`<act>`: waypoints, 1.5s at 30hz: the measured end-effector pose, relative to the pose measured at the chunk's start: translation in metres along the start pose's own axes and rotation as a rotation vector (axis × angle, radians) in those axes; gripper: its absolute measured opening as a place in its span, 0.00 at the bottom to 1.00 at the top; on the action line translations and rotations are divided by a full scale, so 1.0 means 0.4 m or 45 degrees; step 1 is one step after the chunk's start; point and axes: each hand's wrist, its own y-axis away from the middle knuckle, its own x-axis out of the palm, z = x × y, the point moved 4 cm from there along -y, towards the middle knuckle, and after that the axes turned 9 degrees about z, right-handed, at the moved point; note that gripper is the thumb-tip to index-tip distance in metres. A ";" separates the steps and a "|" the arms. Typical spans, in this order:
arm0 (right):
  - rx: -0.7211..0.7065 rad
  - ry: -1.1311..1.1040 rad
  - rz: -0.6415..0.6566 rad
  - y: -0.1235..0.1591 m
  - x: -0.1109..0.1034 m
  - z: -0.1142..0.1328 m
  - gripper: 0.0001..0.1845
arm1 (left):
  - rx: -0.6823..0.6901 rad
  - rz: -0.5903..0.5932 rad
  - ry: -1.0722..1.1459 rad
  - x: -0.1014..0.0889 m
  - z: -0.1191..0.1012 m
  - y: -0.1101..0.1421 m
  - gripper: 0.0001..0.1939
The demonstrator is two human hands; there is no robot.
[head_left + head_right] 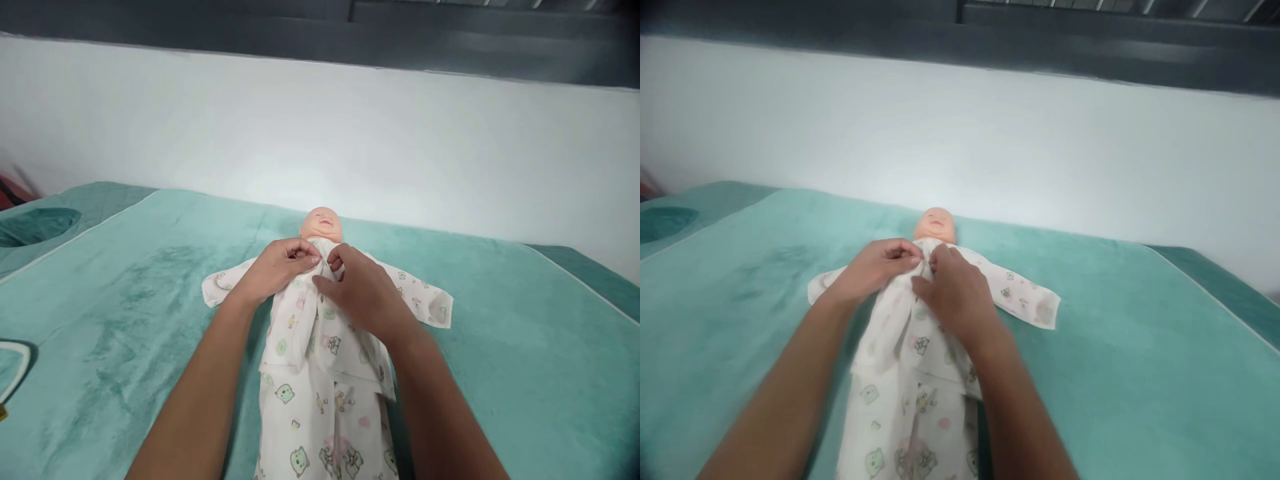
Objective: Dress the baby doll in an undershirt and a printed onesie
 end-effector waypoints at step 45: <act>-0.102 -1.090 0.189 -0.046 0.025 -0.072 0.09 | 0.091 -0.119 0.212 0.038 0.005 -0.012 0.09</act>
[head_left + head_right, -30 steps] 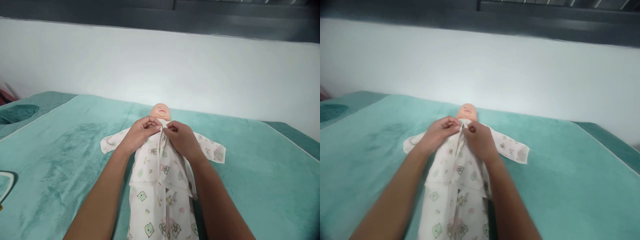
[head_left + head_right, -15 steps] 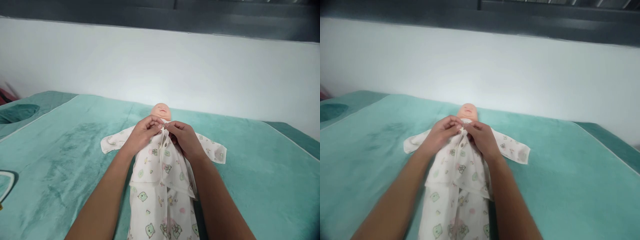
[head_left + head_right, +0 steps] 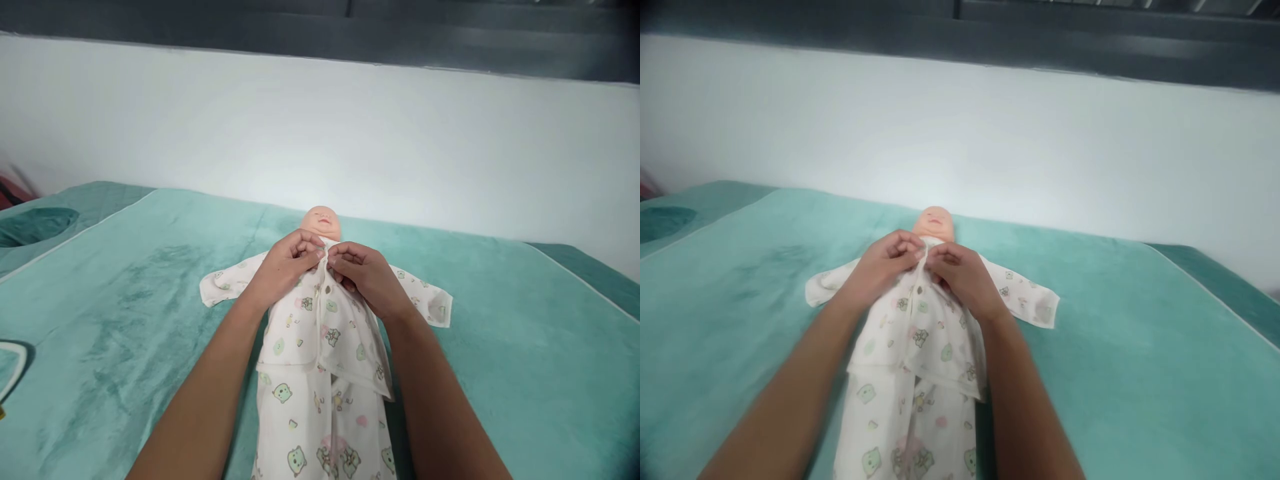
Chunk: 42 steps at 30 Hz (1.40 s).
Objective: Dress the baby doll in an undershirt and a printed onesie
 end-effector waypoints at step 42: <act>0.104 0.825 0.062 0.068 0.047 0.092 0.22 | -0.180 0.157 -0.183 -0.038 -0.020 0.034 0.10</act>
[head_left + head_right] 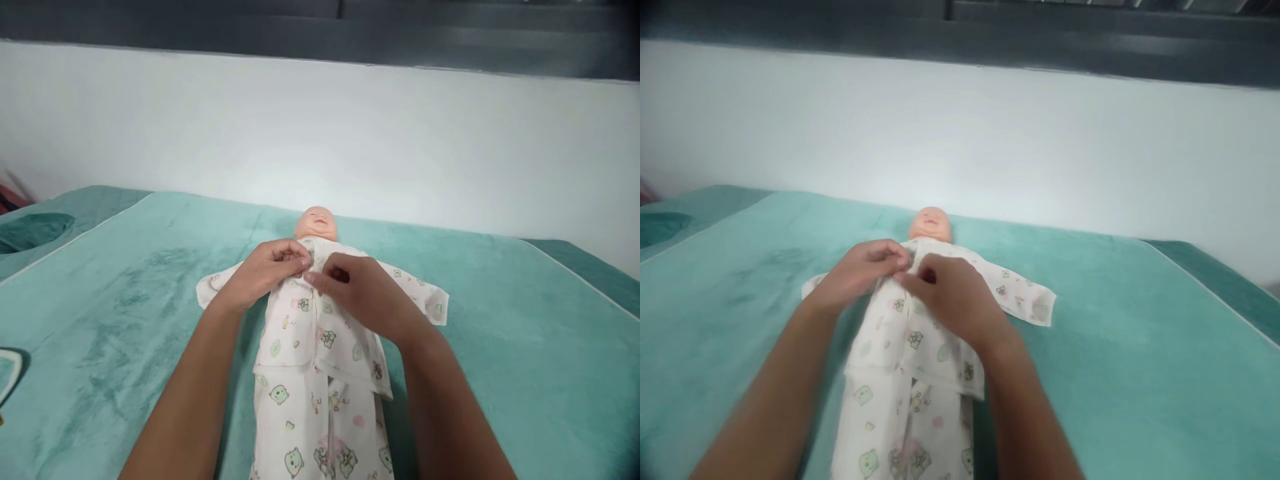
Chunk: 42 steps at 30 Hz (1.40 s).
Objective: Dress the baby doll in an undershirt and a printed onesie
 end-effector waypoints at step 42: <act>-0.117 -0.854 0.220 0.009 0.030 -0.068 0.13 | 0.043 0.522 -0.036 0.039 -0.027 0.029 0.12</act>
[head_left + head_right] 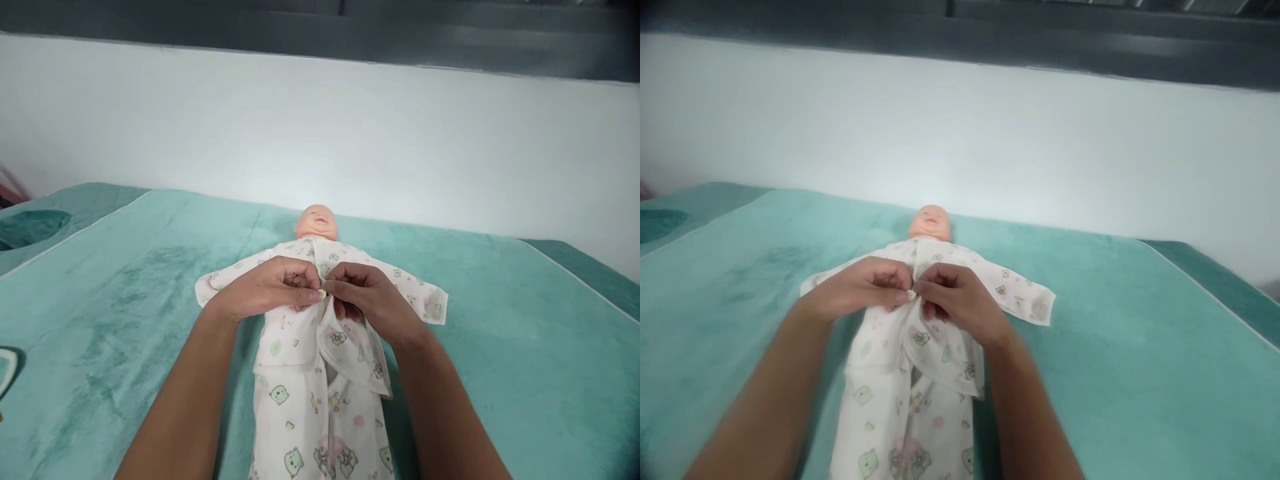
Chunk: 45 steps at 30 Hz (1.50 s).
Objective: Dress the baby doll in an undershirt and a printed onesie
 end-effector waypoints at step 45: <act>-0.213 0.264 -0.064 -0.005 -0.006 -0.005 0.05 | -0.112 -0.104 0.008 -0.009 -0.002 0.009 0.07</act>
